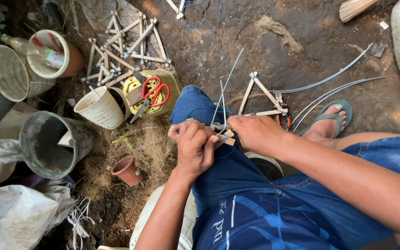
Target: The person assembles small triangular wooden structures by hand, using pliers to bend and secure metal wire around the joints. They repeatedly adjust the wire and reposition the wooden pieces to form stable frames.
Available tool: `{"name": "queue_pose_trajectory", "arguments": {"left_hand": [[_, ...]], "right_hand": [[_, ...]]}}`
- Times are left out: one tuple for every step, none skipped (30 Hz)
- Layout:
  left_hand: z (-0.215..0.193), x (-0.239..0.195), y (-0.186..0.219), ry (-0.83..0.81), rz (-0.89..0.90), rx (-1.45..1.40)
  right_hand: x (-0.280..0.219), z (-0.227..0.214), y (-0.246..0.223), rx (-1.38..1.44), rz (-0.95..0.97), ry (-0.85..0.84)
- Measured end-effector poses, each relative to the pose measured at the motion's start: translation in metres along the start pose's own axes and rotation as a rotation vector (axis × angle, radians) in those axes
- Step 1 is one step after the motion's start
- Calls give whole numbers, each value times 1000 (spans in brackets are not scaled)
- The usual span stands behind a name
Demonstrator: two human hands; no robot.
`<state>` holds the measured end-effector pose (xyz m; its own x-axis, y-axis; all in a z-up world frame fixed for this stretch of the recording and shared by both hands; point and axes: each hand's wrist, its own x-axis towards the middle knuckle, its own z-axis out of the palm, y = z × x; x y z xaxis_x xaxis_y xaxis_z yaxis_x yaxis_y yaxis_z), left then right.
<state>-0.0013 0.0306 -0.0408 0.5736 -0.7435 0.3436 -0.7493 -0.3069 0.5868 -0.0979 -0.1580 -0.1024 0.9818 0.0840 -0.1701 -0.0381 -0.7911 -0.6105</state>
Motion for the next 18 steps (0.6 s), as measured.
{"name": "queue_pose_trajectory", "arguments": {"left_hand": [[1,-1,1,-4,-8,-12],[1,-2,0,-8,-17,-24],[1,-1,-1,-7,-24,-31],[1,0,-1,-9,-36,-37],[1,0,-1,-13,-46,-44],[1,0,-1,-17,-56,-51],[1,0,-1,-17,-64,-62],[2,-1,-1,-18,-73,-74],[2,-2,-1,-19,-82,-86],[3,-2,0,-7,-105,-98],[3,-2,-1,5,-123,-109],[3,-2,-2,17,-141,-120],[4,-2,-2,12,-141,-127],[3,-3,-3,6,-142,-134],[3,-5,-4,-1,-143,-142],[5,-7,-3,18,-143,-138],[5,-8,-4,36,-140,-134],[6,-9,-4,54,-138,-129]], "right_hand": [[-2,2,0,-11,12,-1],[-3,3,0,-22,24,-2],[-2,4,1,-35,29,-2],[-3,4,0,-46,23,19],[-3,5,-1,-55,18,42],[-3,5,-1,-65,14,65],[-4,6,-2,-75,11,73],[-5,6,-3,-85,9,81],[-6,6,-3,-95,7,89],[-7,5,-3,-98,-2,104],[-6,4,-2,-103,-11,124],[-5,3,-2,-108,-20,143],[-5,3,-2,-128,-32,165],[-5,2,-2,-148,-43,187],[-5,2,-3,-168,-53,207],[-5,2,-3,-181,-59,221],[-5,2,-3,-195,-66,237],[-5,2,-3,-209,-72,253]]}}
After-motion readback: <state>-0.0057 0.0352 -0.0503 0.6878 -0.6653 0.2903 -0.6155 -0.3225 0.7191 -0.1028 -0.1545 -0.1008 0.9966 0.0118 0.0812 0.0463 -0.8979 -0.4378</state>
